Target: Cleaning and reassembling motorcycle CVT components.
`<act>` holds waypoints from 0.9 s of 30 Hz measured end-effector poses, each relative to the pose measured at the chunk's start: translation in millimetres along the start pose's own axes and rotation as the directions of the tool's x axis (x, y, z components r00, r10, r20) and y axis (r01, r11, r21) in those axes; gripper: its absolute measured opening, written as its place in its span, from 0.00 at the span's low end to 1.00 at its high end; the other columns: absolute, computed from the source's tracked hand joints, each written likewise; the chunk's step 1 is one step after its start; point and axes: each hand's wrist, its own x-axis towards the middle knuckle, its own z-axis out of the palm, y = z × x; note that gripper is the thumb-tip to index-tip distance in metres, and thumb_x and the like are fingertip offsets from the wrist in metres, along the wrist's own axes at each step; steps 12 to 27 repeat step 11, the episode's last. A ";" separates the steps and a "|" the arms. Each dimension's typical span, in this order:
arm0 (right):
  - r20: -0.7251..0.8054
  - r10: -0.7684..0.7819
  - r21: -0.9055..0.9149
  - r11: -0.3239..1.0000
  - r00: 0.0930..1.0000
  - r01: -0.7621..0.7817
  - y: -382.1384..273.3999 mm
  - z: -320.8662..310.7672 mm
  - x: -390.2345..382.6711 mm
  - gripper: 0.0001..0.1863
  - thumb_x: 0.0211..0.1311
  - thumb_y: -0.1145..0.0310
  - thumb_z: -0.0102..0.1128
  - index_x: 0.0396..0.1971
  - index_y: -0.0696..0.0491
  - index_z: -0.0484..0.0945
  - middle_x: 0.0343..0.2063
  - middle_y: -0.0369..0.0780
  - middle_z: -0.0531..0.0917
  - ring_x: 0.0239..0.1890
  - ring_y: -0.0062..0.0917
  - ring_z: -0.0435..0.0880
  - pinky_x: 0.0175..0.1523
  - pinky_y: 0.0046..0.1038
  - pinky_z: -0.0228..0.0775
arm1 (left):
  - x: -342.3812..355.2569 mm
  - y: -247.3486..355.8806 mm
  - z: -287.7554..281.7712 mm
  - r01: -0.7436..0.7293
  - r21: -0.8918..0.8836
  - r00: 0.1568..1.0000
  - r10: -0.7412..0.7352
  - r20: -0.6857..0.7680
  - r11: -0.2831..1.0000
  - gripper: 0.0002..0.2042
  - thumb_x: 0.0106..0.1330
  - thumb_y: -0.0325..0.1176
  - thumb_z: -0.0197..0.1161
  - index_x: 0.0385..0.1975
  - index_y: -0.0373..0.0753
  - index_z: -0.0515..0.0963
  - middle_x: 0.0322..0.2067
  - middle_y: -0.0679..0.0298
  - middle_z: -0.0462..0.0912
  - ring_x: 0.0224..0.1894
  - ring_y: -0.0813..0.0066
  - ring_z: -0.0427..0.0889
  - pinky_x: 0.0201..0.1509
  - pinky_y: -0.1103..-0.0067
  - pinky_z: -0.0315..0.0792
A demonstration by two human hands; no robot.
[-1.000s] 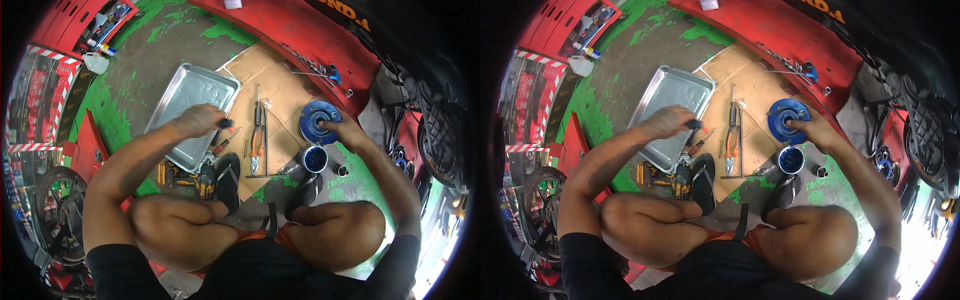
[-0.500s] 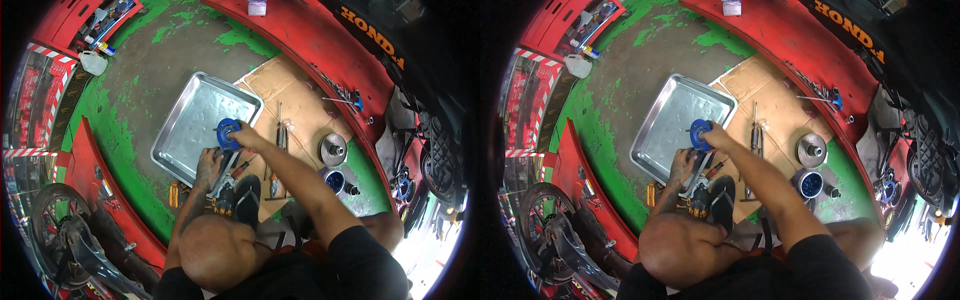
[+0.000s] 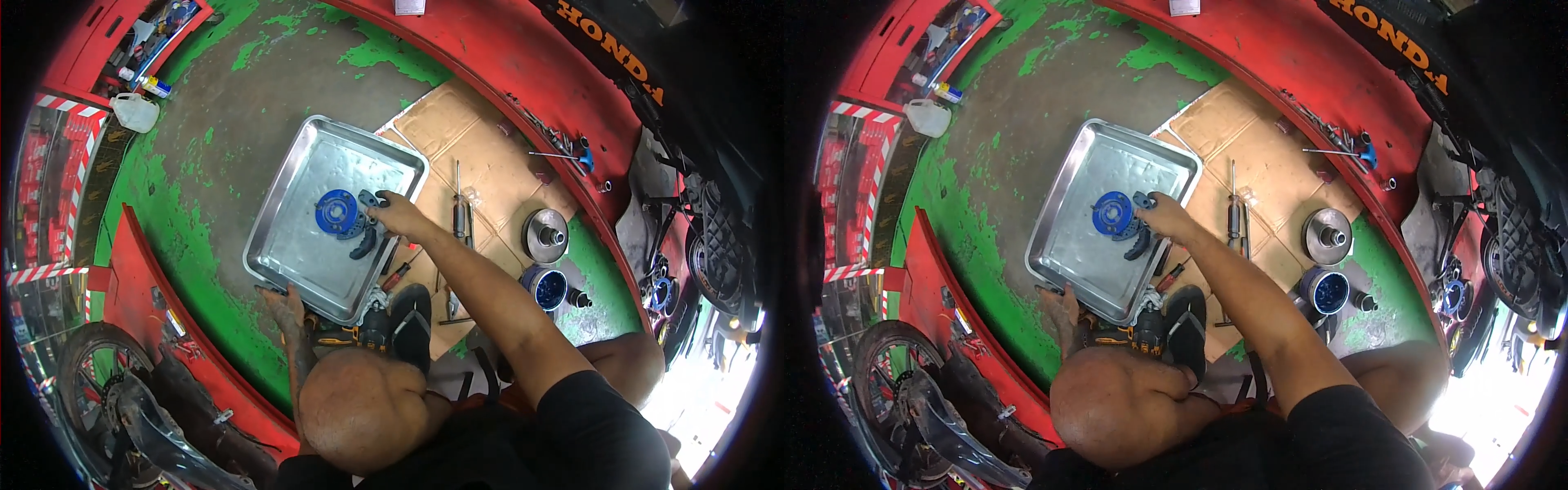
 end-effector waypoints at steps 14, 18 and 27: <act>-0.213 0.192 0.208 0.967 0.958 -0.148 29.1 -17.9 -38.0 0.31 0.60 0.59 0.66 0.56 0.64 0.68 0.38 0.51 0.87 0.39 0.44 0.88 0.45 0.40 0.81 | 35.4 -20.9 -3.1 0.159 -0.046 0.976 -0.150 0.161 0.986 0.27 0.68 0.50 0.63 0.52 0.29 0.73 0.47 0.42 0.82 0.51 0.44 0.81 0.54 0.60 0.72; -0.213 0.192 0.208 0.967 0.958 -0.148 29.1 -17.9 -38.0 0.31 0.60 0.59 0.66 0.56 0.64 0.68 0.38 0.51 0.87 0.39 0.44 0.88 0.45 0.40 0.81 | 35.4 -20.9 -3.1 0.159 -0.046 0.976 -0.150 0.161 0.986 0.27 0.68 0.50 0.63 0.52 0.29 0.73 0.47 0.42 0.82 0.51 0.44 0.81 0.54 0.60 0.72; -0.213 0.192 0.208 0.967 0.958 -0.148 29.1 -17.9 -38.0 0.31 0.60 0.59 0.66 0.56 0.64 0.68 0.38 0.51 0.87 0.39 0.44 0.88 0.45 0.40 0.81 | 35.4 -20.9 -3.1 0.159 -0.046 0.976 -0.150 0.161 0.986 0.27 0.68 0.50 0.63 0.52 0.29 0.73 0.47 0.42 0.82 0.51 0.44 0.81 0.54 0.60 0.72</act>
